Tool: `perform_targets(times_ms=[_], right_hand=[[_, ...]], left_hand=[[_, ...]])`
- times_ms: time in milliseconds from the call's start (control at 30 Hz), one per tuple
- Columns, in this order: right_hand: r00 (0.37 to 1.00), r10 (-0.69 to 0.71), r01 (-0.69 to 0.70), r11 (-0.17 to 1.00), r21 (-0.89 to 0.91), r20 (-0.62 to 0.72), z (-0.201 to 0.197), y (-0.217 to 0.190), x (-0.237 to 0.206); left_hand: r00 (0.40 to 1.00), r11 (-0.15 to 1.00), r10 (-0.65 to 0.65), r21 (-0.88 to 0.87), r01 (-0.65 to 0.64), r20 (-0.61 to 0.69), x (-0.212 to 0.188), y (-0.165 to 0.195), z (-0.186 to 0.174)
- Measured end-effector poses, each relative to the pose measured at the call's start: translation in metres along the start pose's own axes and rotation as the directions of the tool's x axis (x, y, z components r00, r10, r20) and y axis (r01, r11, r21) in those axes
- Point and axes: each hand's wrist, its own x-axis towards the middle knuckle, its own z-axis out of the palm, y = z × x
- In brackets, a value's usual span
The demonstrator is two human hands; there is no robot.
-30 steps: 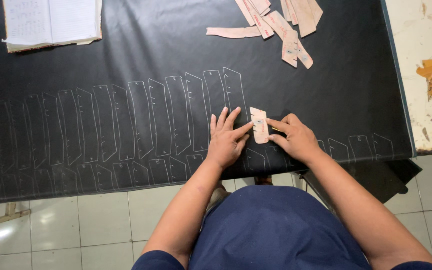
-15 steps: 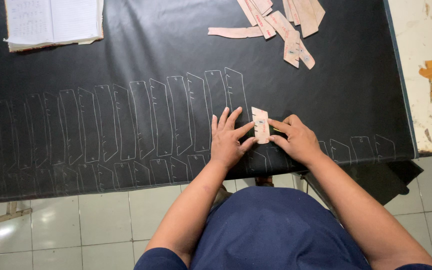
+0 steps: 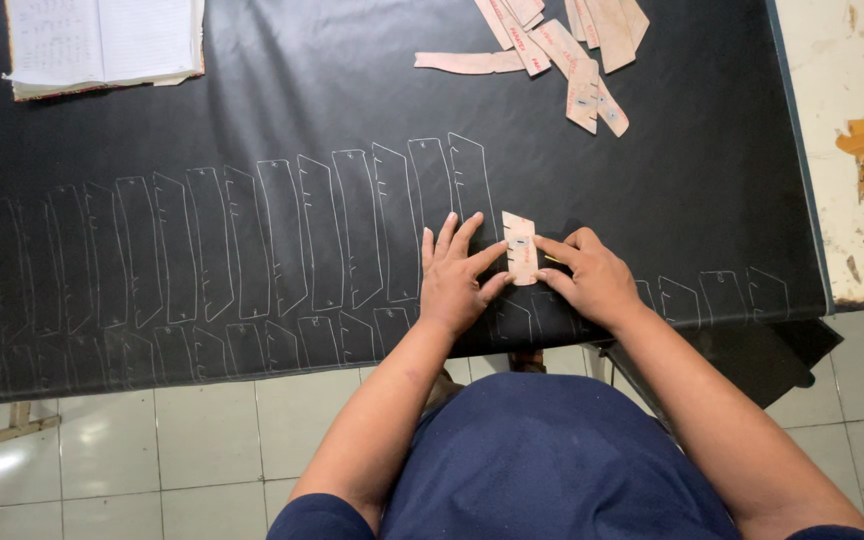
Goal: The person traces outlines of garment pattern pieces onto a large black sheet using a small pointed tool. They place a paper pattern piece on the sheet, trace its edges, then move to the next piece and repeat the process.
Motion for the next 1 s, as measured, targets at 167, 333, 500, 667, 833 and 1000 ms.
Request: perform_targets(times_ms=[167,333,500,667,833,1000], right_hand=[[1.000,-0.003,0.003,1.000,-0.006,-0.008,0.001,0.001,0.000],[1.000,0.008,-0.008,1.000,0.008,0.000,0.003,0.001,-0.001],[0.994,-0.068,0.081,0.981,0.176,-0.080,-0.008,-0.004,0.011],[0.954,-0.206,0.260,0.931,0.255,-0.219,-0.029,-0.024,0.019],[0.970,-0.242,0.222,0.903,0.369,0.009,-0.037,-0.048,0.026],[0.964,-0.182,0.123,0.952,0.279,0.196,-0.029,-0.056,0.031]], left_hand=[[0.999,1.000,0.028,0.004,-0.028,-0.015,0.001,0.003,-0.003],[0.997,0.996,0.081,0.046,-0.081,0.002,-0.002,0.009,0.002],[0.931,0.947,0.271,0.108,-0.304,0.243,-0.012,0.020,0.024],[0.932,0.910,0.316,0.223,-0.350,0.176,-0.032,0.033,0.038],[0.939,0.997,-0.071,0.002,0.074,0.336,-0.032,0.040,0.050],[0.965,0.995,0.003,-0.092,0.022,0.261,-0.036,0.030,0.062]])
